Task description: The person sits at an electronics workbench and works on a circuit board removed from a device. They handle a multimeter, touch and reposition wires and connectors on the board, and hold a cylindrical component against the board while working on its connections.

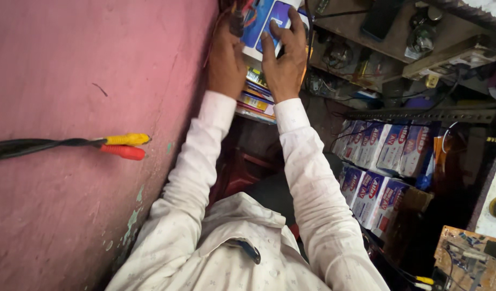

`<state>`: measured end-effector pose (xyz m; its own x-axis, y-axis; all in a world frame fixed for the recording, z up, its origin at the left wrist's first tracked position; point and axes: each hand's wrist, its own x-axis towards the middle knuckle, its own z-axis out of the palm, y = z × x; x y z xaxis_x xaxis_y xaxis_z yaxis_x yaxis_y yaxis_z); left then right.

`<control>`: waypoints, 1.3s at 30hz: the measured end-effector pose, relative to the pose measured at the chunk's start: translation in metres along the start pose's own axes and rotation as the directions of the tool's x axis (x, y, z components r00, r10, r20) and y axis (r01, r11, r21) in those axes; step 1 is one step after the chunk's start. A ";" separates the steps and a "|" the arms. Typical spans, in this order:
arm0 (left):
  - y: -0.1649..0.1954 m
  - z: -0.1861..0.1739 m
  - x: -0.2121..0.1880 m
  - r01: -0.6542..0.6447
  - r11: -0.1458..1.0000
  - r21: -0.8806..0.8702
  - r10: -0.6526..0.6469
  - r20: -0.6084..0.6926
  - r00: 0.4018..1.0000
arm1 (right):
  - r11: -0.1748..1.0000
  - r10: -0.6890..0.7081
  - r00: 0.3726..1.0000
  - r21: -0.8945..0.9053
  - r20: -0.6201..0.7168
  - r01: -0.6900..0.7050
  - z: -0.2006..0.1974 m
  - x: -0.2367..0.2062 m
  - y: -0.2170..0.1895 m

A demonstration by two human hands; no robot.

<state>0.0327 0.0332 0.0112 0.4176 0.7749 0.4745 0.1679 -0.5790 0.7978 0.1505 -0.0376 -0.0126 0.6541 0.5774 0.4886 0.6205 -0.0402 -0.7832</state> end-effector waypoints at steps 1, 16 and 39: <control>-0.001 -0.001 0.004 0.016 0.997 -0.073 -0.014 0.023 1.000 | 1.000 -0.004 1.000 -0.003 0.008 0.004 -0.001 0.000 0.001; 0.013 -0.005 -0.025 -0.162 0.882 0.443 0.226 -0.095 0.969 | 0.990 -0.024 0.988 0.143 0.155 0.001 -0.006 -0.019 -0.010; 0.066 0.020 -0.067 -0.124 0.973 0.192 0.085 0.199 0.976 | 0.969 0.245 0.969 0.024 -0.025 -0.245 -0.205 -0.195 -0.030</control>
<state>0.0339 -0.0622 0.0239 0.5997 0.6566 0.4574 0.2831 -0.7087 0.6462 0.0929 -0.3160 -0.0055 0.7969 0.5295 0.2910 0.4308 -0.1604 -0.8881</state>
